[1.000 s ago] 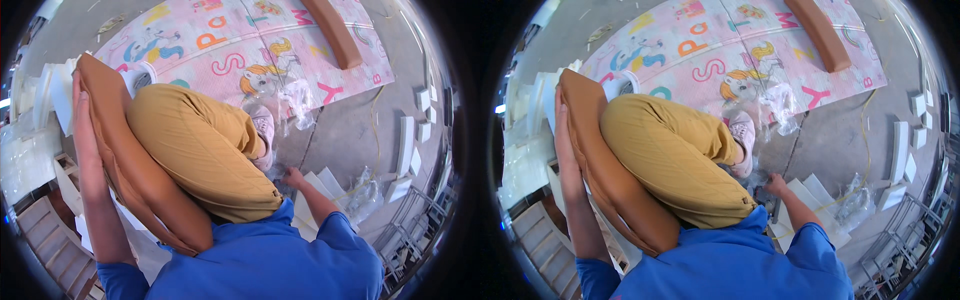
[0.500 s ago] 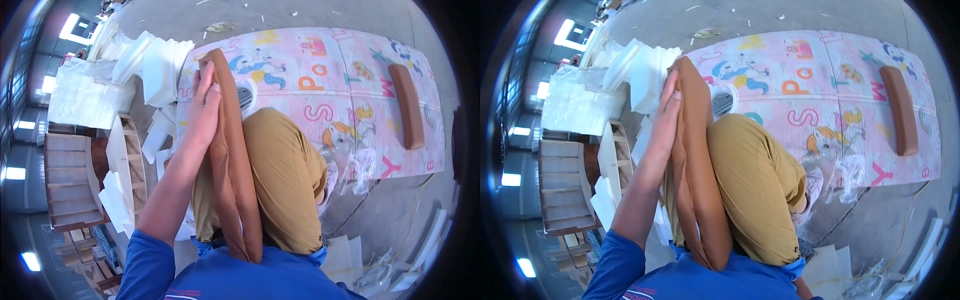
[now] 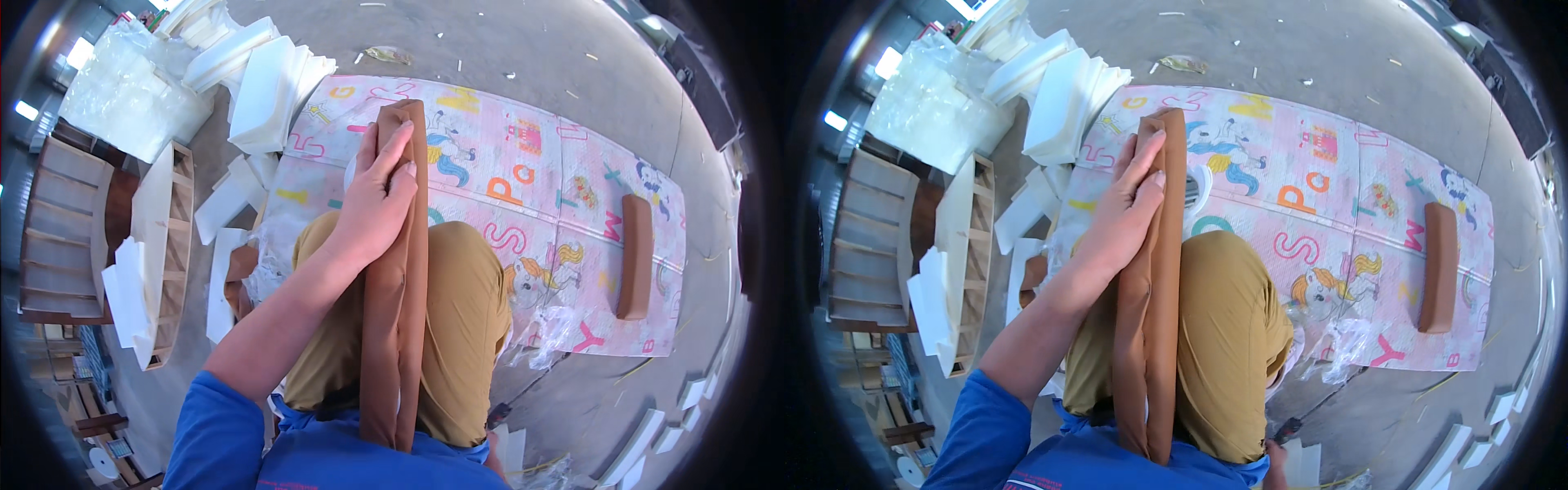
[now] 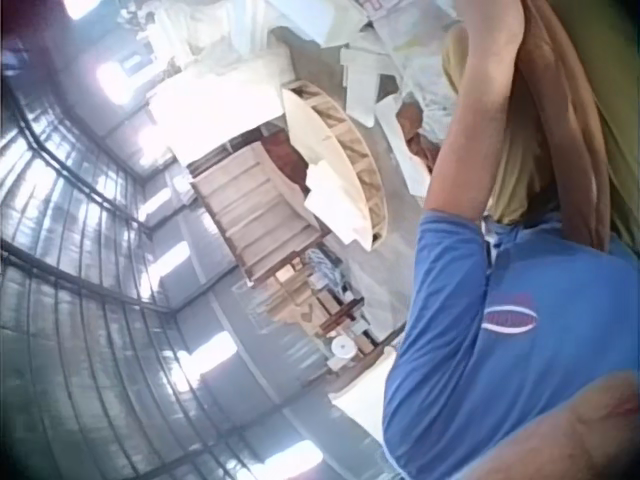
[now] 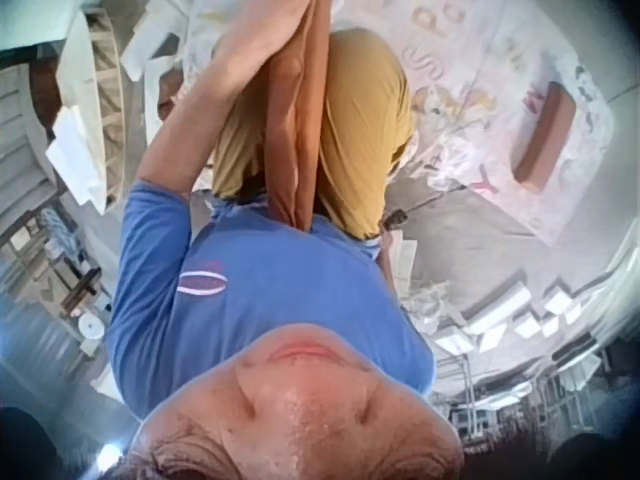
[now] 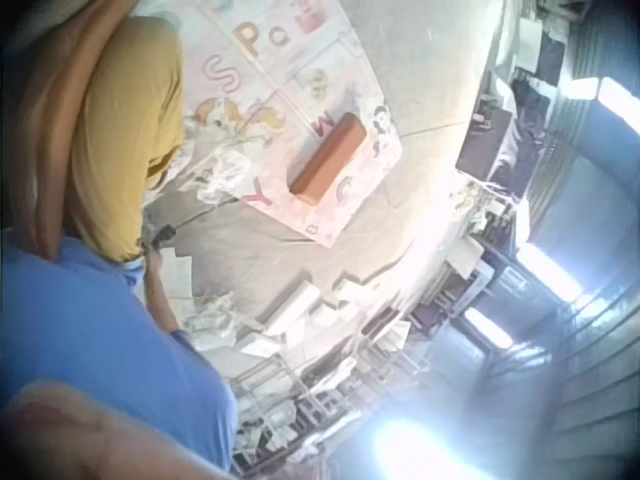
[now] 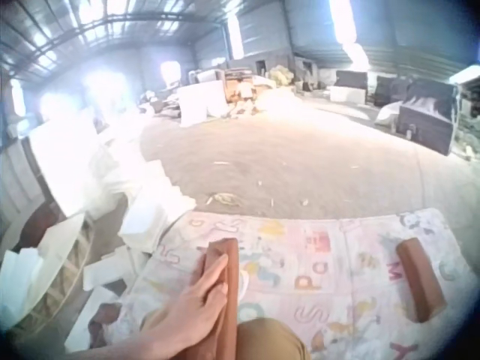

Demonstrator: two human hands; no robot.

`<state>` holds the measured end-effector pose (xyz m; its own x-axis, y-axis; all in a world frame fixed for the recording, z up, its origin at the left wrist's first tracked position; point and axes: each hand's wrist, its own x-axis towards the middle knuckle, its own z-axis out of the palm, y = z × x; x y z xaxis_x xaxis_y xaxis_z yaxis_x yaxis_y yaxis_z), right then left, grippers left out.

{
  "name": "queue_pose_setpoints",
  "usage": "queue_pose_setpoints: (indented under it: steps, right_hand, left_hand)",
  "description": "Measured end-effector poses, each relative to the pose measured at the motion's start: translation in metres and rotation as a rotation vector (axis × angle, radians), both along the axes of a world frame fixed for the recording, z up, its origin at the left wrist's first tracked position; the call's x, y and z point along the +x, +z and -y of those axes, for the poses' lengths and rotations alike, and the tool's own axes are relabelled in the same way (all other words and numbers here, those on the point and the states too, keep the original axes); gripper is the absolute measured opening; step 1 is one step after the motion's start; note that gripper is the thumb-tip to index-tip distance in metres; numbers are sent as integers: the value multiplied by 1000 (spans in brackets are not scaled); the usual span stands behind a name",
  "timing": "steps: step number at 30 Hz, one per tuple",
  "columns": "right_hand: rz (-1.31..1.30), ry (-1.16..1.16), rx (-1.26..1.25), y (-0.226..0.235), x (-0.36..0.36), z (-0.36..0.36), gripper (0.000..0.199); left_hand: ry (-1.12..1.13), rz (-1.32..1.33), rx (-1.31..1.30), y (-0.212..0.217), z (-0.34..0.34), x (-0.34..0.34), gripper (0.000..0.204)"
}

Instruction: Stapling a leather cover onto a padded wooden furniture frame component.

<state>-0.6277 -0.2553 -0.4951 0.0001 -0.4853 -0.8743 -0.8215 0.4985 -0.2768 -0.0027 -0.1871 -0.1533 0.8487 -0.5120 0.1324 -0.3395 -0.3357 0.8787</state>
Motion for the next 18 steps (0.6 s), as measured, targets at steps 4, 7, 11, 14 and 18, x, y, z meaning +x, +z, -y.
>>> queue_pose_setpoints:
  steps: [4,7,11,14,18]
  right_hand:
    - [196,-9,-57,135,120,118,27]
    - [162,683,-620,196,185,222,35]
    - [506,971,-746,366,380,236,37]
    - [659,1070,-562,451,486,203,40]
    - [875,1213,-368,484,563,153,34]
  left_hand:
    - [29,-12,-27,2,-6,-4,55]
    - [38,11,-42,-4,2,-2,61]
    - [42,30,-17,-1,0,-1,68]
    - [90,56,-26,-7,-7,5,71]
    - [98,39,-6,-7,-10,10,76]
